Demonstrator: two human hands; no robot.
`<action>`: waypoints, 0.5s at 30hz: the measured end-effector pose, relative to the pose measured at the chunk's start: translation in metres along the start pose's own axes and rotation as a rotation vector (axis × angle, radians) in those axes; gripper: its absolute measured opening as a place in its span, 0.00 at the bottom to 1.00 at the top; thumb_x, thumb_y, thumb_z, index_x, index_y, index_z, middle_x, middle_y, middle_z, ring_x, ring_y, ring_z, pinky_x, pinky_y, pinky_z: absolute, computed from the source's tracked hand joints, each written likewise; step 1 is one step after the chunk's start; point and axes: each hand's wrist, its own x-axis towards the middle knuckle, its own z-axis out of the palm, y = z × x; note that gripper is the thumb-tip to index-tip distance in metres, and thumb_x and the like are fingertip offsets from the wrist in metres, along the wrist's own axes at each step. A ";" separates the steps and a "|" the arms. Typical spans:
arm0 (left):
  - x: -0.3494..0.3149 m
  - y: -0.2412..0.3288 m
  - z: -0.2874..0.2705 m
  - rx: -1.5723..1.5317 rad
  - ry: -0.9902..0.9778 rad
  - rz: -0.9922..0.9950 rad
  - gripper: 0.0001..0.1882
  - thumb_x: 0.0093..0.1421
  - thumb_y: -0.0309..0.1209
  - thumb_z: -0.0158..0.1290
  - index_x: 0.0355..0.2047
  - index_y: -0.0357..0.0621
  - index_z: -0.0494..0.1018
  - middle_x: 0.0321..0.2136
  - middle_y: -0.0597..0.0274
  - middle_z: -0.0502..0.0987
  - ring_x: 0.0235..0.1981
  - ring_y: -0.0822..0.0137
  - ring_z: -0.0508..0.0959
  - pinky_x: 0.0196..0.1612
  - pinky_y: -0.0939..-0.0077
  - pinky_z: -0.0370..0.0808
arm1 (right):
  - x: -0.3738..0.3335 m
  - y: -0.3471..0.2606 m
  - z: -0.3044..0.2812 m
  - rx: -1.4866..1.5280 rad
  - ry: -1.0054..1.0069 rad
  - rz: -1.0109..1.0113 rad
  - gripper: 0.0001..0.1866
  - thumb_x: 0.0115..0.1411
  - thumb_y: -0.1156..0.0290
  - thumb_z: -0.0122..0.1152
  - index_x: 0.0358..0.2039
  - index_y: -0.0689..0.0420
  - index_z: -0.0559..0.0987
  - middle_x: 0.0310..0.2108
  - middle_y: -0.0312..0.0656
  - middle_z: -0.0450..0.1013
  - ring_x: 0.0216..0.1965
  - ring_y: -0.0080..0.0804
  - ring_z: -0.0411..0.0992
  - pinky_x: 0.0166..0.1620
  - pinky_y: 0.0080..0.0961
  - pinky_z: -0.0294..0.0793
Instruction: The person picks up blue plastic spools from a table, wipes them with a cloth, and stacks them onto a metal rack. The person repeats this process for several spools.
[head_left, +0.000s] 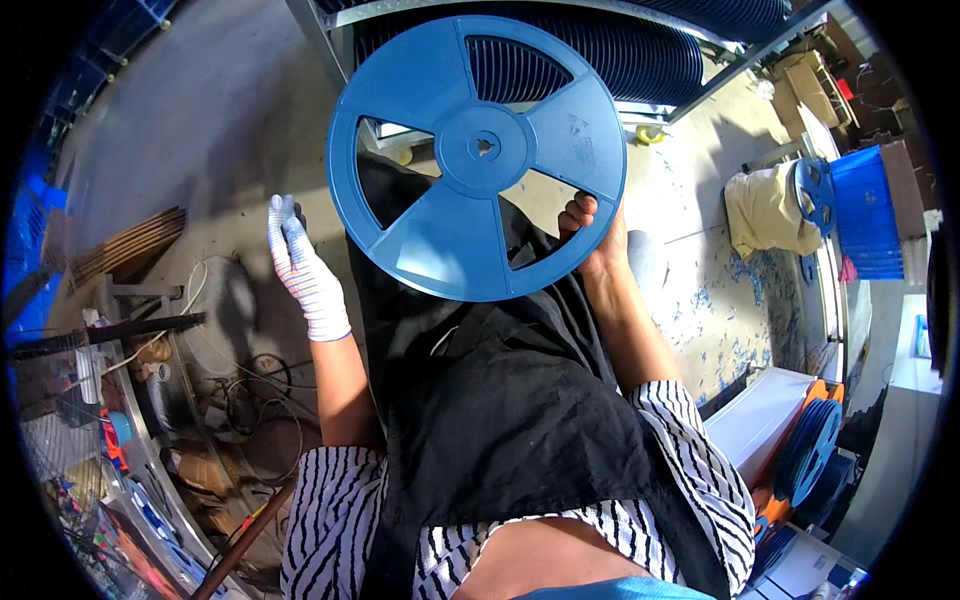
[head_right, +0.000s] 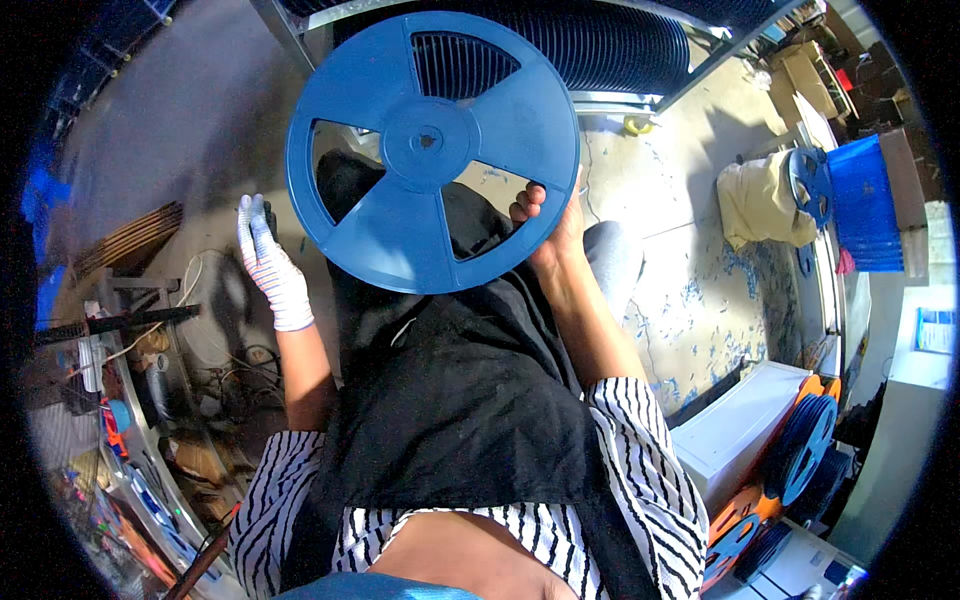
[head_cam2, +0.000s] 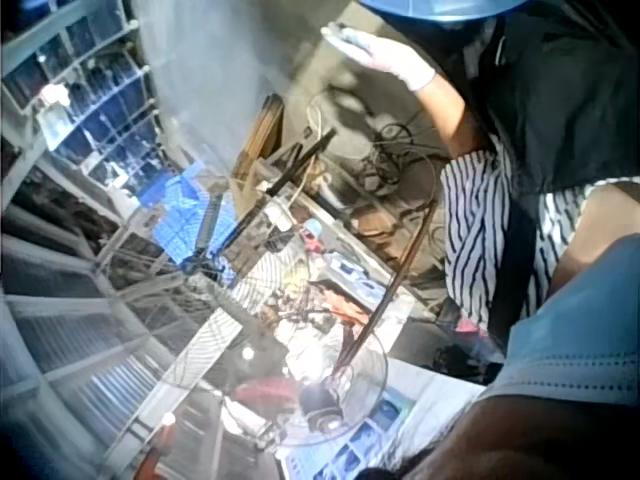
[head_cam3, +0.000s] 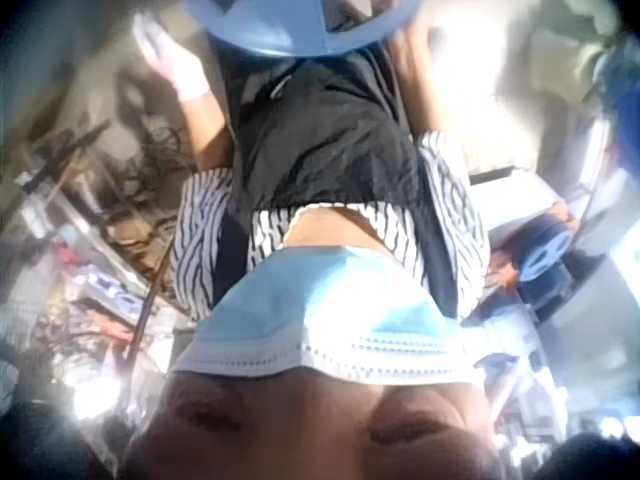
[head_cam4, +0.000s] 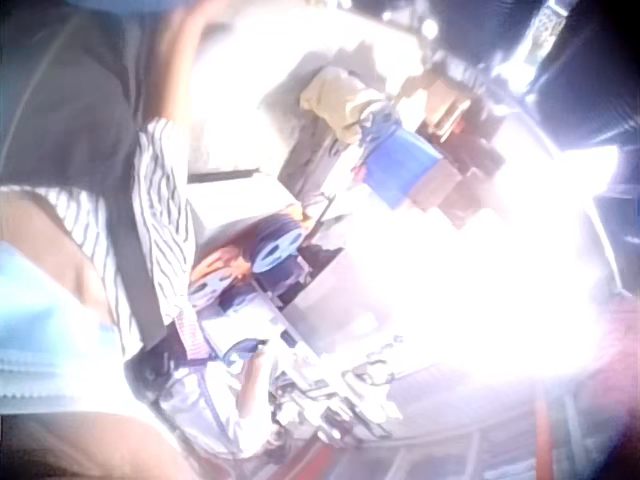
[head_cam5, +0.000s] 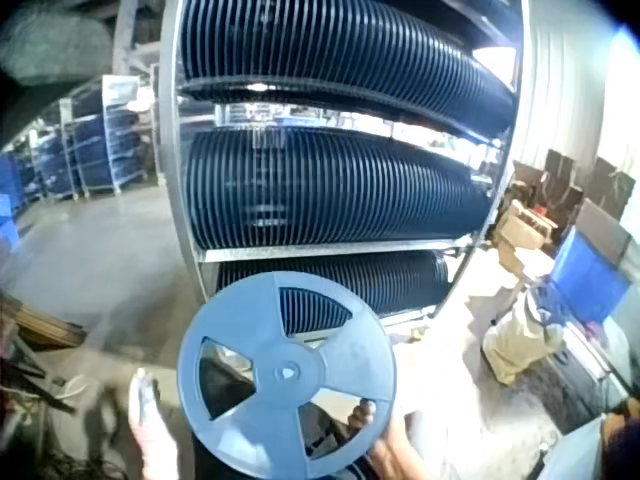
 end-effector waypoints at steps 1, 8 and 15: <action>-0.003 0.003 -0.001 0.032 -0.044 0.057 0.22 0.67 0.36 0.42 0.57 0.37 0.62 0.54 0.49 0.68 0.56 0.59 0.67 0.62 0.64 0.59 | -0.002 -0.001 -0.001 0.012 -0.002 0.009 0.26 0.64 0.41 0.39 0.25 0.50 0.69 0.15 0.34 0.65 0.16 0.24 0.60 0.23 0.21 0.61; -0.024 0.032 0.005 0.028 -0.085 0.157 0.21 0.67 0.33 0.41 0.58 0.35 0.61 0.54 0.48 0.68 0.57 0.57 0.67 0.62 0.63 0.59 | -0.014 0.004 -0.009 0.109 -0.033 0.035 0.21 0.67 0.53 0.39 0.26 0.55 0.70 0.17 0.35 0.65 0.17 0.22 0.60 0.24 0.19 0.62; -0.057 0.063 0.054 0.724 -0.490 0.602 0.38 0.54 0.42 0.58 0.60 0.37 0.58 0.49 0.41 0.70 0.52 0.43 0.68 0.56 0.56 0.63 | -0.043 0.027 0.071 -0.165 0.094 -0.007 0.32 0.62 0.36 0.36 0.35 0.56 0.71 0.18 0.37 0.66 0.19 0.25 0.64 0.25 0.22 0.70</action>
